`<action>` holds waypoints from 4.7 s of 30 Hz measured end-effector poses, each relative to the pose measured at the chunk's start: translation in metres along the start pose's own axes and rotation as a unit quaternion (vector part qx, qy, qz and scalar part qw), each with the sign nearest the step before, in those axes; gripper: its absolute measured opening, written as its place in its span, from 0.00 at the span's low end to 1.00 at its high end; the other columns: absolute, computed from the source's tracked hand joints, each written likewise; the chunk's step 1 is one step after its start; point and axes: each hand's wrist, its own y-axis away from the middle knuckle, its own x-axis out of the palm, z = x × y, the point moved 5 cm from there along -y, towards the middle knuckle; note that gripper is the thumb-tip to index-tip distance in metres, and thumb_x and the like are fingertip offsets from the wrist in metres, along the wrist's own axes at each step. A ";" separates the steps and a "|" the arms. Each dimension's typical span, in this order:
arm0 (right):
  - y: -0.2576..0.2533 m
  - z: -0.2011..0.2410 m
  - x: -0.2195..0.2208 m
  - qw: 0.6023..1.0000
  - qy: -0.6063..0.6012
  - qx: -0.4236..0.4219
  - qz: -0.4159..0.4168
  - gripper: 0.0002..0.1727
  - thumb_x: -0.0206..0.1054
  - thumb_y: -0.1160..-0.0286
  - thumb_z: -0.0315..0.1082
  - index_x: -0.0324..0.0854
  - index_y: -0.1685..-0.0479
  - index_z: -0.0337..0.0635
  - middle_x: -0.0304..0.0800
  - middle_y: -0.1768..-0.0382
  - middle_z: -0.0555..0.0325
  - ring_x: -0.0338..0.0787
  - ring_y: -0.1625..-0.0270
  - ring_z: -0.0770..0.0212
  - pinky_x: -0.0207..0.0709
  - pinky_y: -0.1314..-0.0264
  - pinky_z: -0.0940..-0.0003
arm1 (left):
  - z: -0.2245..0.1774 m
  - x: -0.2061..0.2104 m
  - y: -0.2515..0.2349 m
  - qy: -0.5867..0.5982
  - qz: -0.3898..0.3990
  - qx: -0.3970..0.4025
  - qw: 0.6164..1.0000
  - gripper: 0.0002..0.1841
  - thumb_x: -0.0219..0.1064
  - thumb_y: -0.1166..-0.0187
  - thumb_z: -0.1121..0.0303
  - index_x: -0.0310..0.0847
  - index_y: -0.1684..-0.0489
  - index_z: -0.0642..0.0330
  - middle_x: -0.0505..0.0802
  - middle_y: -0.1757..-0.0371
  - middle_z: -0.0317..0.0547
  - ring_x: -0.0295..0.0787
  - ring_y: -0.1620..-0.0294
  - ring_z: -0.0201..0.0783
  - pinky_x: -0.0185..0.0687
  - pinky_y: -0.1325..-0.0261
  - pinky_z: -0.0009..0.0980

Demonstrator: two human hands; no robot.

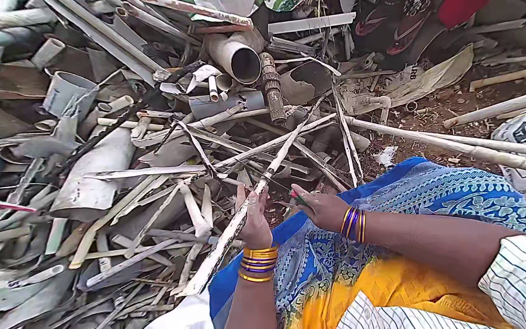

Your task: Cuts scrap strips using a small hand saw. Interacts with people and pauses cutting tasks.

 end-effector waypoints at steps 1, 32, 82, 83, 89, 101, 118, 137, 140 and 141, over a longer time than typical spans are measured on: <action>0.002 0.002 0.005 1.000 0.015 -0.017 -0.001 0.34 0.44 0.04 0.45 0.42 0.02 0.52 0.85 0.41 0.28 0.88 0.41 0.30 0.77 0.37 0.38 | 0.000 -0.002 0.001 0.023 -0.034 -0.033 0.999 0.25 0.44 0.07 0.72 0.51 0.14 0.77 0.76 0.24 0.63 0.90 0.39 0.41 0.87 0.35 0.33; -0.006 -0.001 -0.008 0.999 0.035 -0.005 0.022 0.32 0.44 0.04 0.45 0.44 0.02 0.54 0.86 0.42 0.31 0.88 0.40 0.32 0.77 0.37 0.38 | -0.002 -0.006 0.003 -0.035 -0.055 0.058 0.996 0.20 0.52 0.25 0.79 0.70 0.37 0.84 0.89 0.44 0.52 0.93 0.51 0.34 0.89 0.40 0.32; -0.045 -0.059 0.016 0.986 -0.025 0.164 0.007 0.35 0.42 0.03 0.45 0.37 0.02 0.47 0.78 0.27 0.28 0.81 0.25 0.33 0.70 0.23 0.39 | -0.012 -0.010 0.003 0.172 -0.240 -0.251 0.922 0.17 0.44 0.07 0.68 0.64 0.27 0.66 0.85 0.40 0.59 0.90 0.45 0.45 0.85 0.39 0.34; -0.042 -0.050 0.013 0.991 -0.020 0.131 0.004 0.35 0.43 0.03 0.45 0.38 0.02 0.48 0.80 0.29 0.28 0.82 0.26 0.33 0.71 0.24 0.39 | -0.013 -0.012 0.001 0.138 -0.223 -0.229 0.937 0.18 0.45 0.07 0.70 0.66 0.26 0.68 0.86 0.39 0.58 0.91 0.47 0.44 0.86 0.42 0.33; -0.033 -0.039 0.008 0.997 0.018 0.063 -0.029 0.33 0.45 0.04 0.45 0.45 0.03 0.49 0.85 0.37 0.29 0.87 0.35 0.32 0.75 0.31 0.38 | -0.025 -0.028 -0.014 -0.070 0.014 0.064 0.995 0.15 0.50 0.27 0.80 0.76 0.48 0.78 0.92 0.51 0.42 0.92 0.53 0.28 0.89 0.43 0.27; -0.033 -0.056 -0.016 0.994 -0.011 0.110 0.004 0.33 0.46 0.04 0.44 0.44 0.03 0.47 0.83 0.32 0.29 0.83 0.28 0.32 0.69 0.23 0.38 | -0.032 -0.044 -0.009 -0.255 0.249 0.253 0.899 0.18 0.58 0.27 0.72 0.88 0.52 0.79 0.95 0.48 0.53 0.88 0.44 0.20 0.79 0.35 0.17; -0.007 -0.022 -0.016 0.807 -0.529 0.231 -0.123 0.20 0.57 0.09 0.39 0.69 0.31 0.33 0.75 0.66 0.54 0.76 0.75 0.65 0.75 0.70 0.70 | -0.051 -0.059 -0.016 0.093 -0.157 0.173 0.968 0.16 0.40 0.14 0.78 0.77 0.60 0.57 0.90 0.67 0.30 0.91 0.65 0.27 0.91 0.52 0.29; 0.048 -0.092 -0.189 0.557 -0.541 0.160 -0.609 0.37 0.73 0.26 0.25 0.59 0.17 0.38 0.79 0.49 0.40 0.82 0.62 0.54 0.78 0.60 0.59 | -0.037 -0.071 -0.024 0.177 -0.191 -0.024 0.965 0.14 0.38 0.12 0.66 0.73 0.54 0.50 0.90 0.75 0.31 0.87 0.82 0.31 0.87 0.78 0.30; 0.053 -0.098 -0.185 0.583 -0.499 0.188 -0.613 0.40 0.76 0.29 0.25 0.61 0.16 0.37 0.80 0.38 0.34 0.84 0.44 0.46 0.78 0.44 0.51 | -0.040 -0.078 -0.019 0.186 -0.203 -0.021 0.961 0.14 0.39 0.12 0.65 0.73 0.54 0.49 0.89 0.70 0.31 0.87 0.79 0.31 0.86 0.76 0.30; 0.055 -0.097 -0.185 0.584 -0.495 0.183 -0.616 0.40 0.76 0.30 0.24 0.61 0.16 0.36 0.80 0.35 0.32 0.84 0.38 0.44 0.77 0.38 0.49 | -0.040 -0.081 -0.018 0.186 -0.198 -0.021 0.962 0.14 0.39 0.12 0.65 0.72 0.54 0.49 0.89 0.70 0.31 0.86 0.79 0.31 0.86 0.76 0.29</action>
